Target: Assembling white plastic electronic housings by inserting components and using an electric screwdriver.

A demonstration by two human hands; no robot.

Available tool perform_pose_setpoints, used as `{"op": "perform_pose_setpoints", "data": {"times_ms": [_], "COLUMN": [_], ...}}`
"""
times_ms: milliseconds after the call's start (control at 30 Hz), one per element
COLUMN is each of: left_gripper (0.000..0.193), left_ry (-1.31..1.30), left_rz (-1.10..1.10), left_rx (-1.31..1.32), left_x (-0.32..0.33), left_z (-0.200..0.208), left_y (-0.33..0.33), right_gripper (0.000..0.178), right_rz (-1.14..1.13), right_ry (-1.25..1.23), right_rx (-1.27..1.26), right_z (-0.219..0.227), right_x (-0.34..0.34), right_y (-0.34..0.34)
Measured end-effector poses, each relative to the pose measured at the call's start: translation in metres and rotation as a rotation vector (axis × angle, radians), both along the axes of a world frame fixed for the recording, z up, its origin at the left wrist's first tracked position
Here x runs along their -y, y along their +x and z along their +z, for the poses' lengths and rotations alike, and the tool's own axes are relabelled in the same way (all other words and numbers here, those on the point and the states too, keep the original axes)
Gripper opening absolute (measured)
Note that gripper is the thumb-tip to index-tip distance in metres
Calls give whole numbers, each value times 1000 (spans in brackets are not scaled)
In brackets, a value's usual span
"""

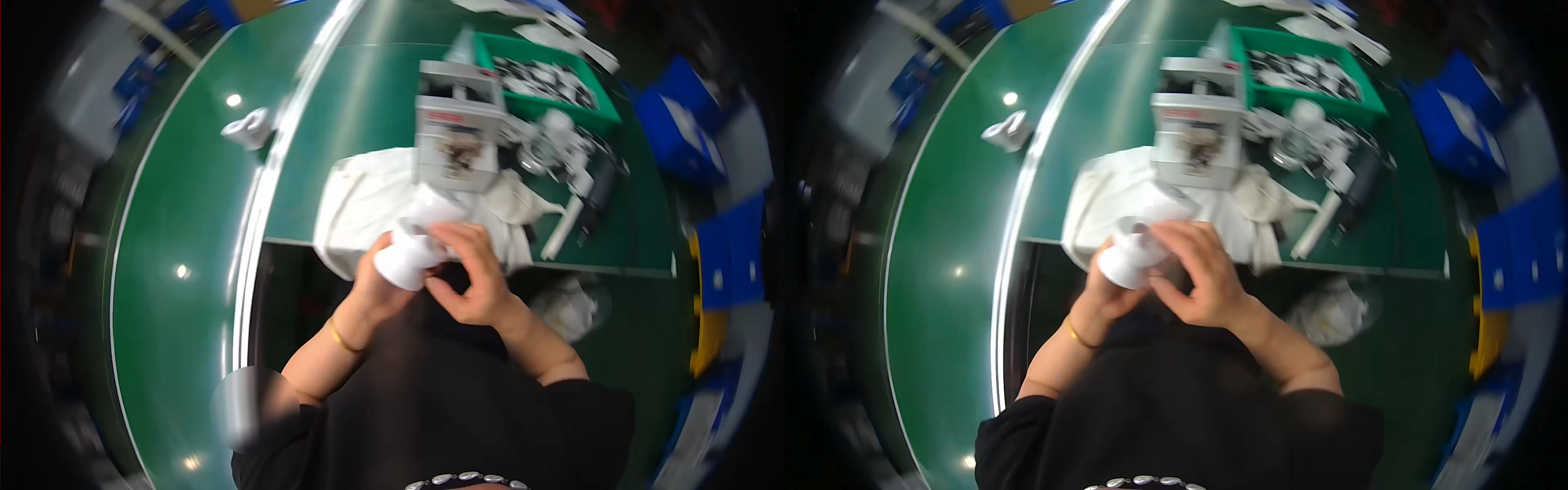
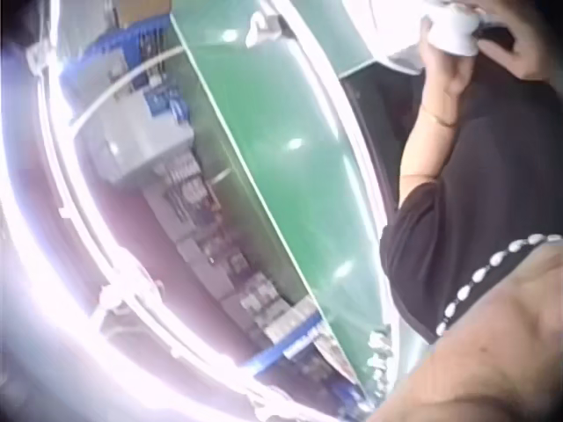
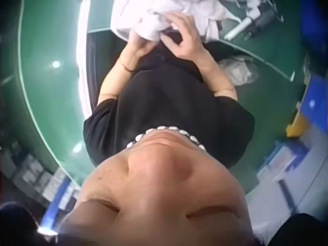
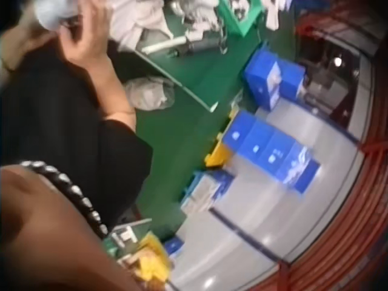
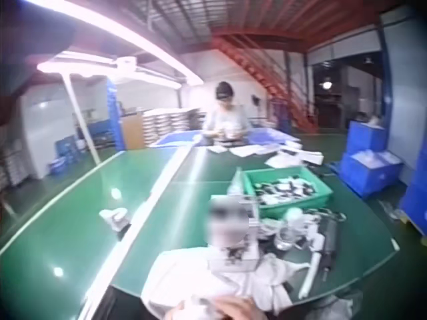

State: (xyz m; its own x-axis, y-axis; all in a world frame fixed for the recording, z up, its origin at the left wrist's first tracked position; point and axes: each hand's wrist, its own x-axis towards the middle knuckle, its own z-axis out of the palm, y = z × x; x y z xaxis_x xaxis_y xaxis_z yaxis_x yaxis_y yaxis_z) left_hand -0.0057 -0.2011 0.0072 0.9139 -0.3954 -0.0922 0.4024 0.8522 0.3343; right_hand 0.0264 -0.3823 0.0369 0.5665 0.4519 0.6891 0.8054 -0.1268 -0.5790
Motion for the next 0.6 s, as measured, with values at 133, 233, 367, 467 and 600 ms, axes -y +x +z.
{"op": "perform_pose_setpoints", "data": {"times_ms": [133,233,367,467,600], "left_gripper": [47,45,76,105,117], "left_ry": [-1,189,806,1113,1369], "left_rz": [-128,-160,154,321,347], "left_rx": [-8,4,492,863,1024], "left_x": [14,32,34,35,26], "left_z": [0,14,5,6,-4], "left_y": [11,9,9,6,12], "right_gripper": [64,68,48,45,35], "right_rz": [-85,-176,-134,17,-130], "right_ry": [-7,-35,438,475,101], "right_rx": [-32,-25,-736,-1023,-922], "right_z": [9,-1,-8,-8,-6], "right_x": [17,25,37,46,65], "right_y": [-9,-13,-9,-6,9]}}
